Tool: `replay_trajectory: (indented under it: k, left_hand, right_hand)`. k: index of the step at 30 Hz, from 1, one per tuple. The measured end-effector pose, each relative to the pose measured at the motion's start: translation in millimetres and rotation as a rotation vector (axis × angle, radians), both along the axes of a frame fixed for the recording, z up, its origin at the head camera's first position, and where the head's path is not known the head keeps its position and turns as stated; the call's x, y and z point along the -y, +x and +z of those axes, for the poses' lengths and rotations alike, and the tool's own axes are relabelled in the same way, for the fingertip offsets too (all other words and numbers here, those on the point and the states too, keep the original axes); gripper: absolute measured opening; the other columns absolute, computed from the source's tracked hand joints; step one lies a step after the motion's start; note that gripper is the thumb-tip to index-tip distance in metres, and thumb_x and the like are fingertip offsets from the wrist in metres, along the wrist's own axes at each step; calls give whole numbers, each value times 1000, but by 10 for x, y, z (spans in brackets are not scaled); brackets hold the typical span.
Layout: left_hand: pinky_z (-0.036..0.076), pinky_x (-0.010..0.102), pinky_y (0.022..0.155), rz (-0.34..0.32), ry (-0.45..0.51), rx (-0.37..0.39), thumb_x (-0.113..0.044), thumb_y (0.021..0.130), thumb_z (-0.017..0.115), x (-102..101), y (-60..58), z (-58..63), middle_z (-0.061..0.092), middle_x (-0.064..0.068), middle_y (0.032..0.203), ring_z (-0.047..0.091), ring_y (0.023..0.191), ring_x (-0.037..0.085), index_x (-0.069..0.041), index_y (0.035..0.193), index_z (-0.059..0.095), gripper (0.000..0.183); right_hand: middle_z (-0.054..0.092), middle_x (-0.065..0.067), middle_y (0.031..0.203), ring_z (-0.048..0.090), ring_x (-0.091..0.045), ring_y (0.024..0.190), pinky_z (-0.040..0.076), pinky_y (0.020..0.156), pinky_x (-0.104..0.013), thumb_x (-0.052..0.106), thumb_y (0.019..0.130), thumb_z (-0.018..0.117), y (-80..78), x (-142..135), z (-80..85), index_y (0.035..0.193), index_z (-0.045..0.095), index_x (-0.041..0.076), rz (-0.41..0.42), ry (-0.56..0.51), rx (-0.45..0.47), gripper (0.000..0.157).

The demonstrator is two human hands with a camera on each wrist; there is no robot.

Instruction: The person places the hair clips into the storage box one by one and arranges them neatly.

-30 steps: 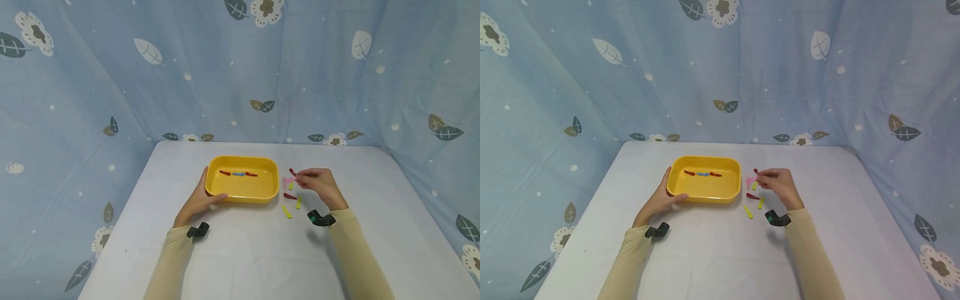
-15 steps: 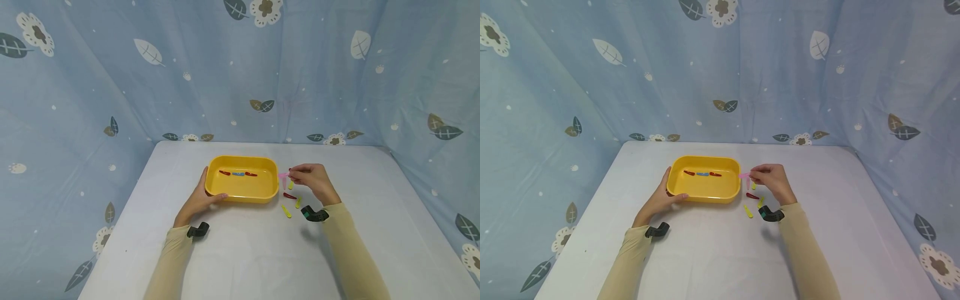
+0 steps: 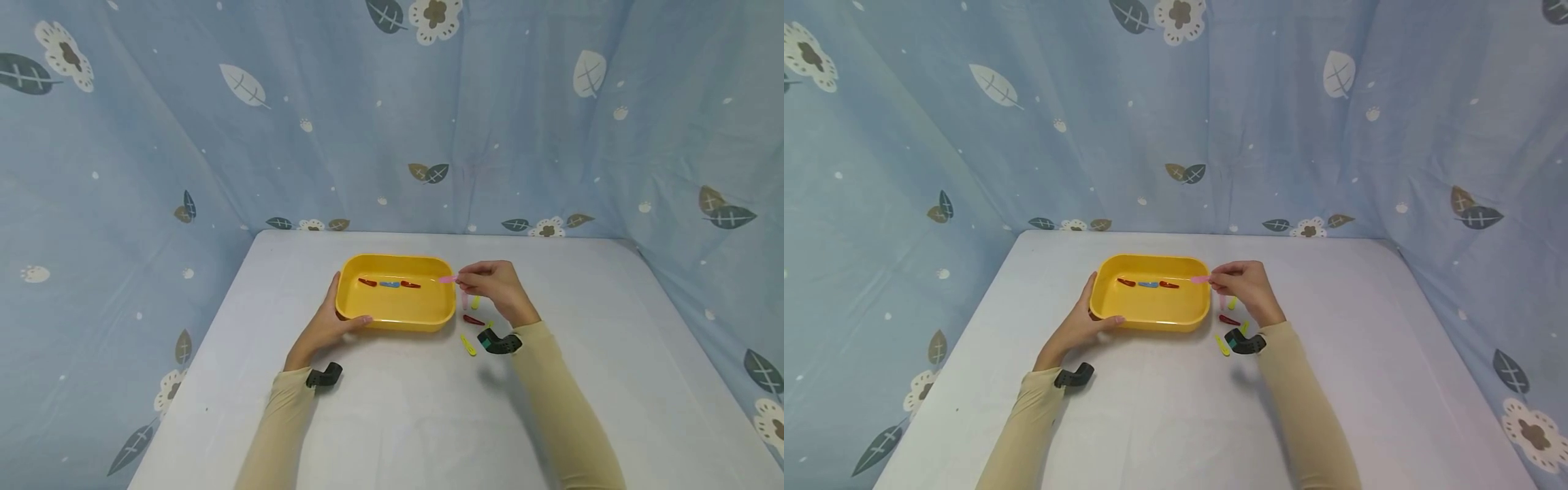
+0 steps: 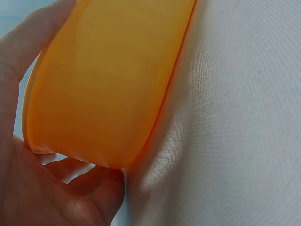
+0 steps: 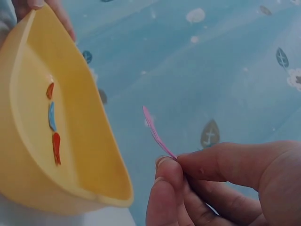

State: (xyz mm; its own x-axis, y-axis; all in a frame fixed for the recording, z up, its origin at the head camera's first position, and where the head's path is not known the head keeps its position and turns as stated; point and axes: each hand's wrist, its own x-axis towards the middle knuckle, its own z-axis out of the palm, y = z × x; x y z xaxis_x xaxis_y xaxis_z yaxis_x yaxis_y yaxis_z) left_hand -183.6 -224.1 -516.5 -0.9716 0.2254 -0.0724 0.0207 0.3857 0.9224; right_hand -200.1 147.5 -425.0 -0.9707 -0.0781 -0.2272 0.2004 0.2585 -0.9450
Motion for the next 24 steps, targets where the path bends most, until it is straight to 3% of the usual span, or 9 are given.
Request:
replay_trajectory:
  k: [5,11,24]
  left_hand:
    - [20,56,131,-6,2,-11,-41,81,88,-2,0,-4,9,6,176,29,157,32,-22,167,-8,131]
    - [19,56,131,-14,17,-14,-37,81,89,3,-3,-11,11,7,176,31,156,32,-22,167,-8,130]
    - [22,56,130,-26,33,-43,-40,81,89,-7,16,-1,15,7,175,35,154,32,-20,167,-8,132]
  right_hand:
    - [75,-12,110,74,-18,93,63,92,-32,20,97,73,-17,58,17,122,69,-6,10,-19,-6,36]
    - [74,-15,113,75,-27,102,64,82,-24,17,96,74,-47,159,48,119,71,-5,4,-35,-10,32]
    - [77,-8,103,78,-19,94,64,85,-29,13,94,76,-124,379,33,117,72,-8,28,-133,-20,31]
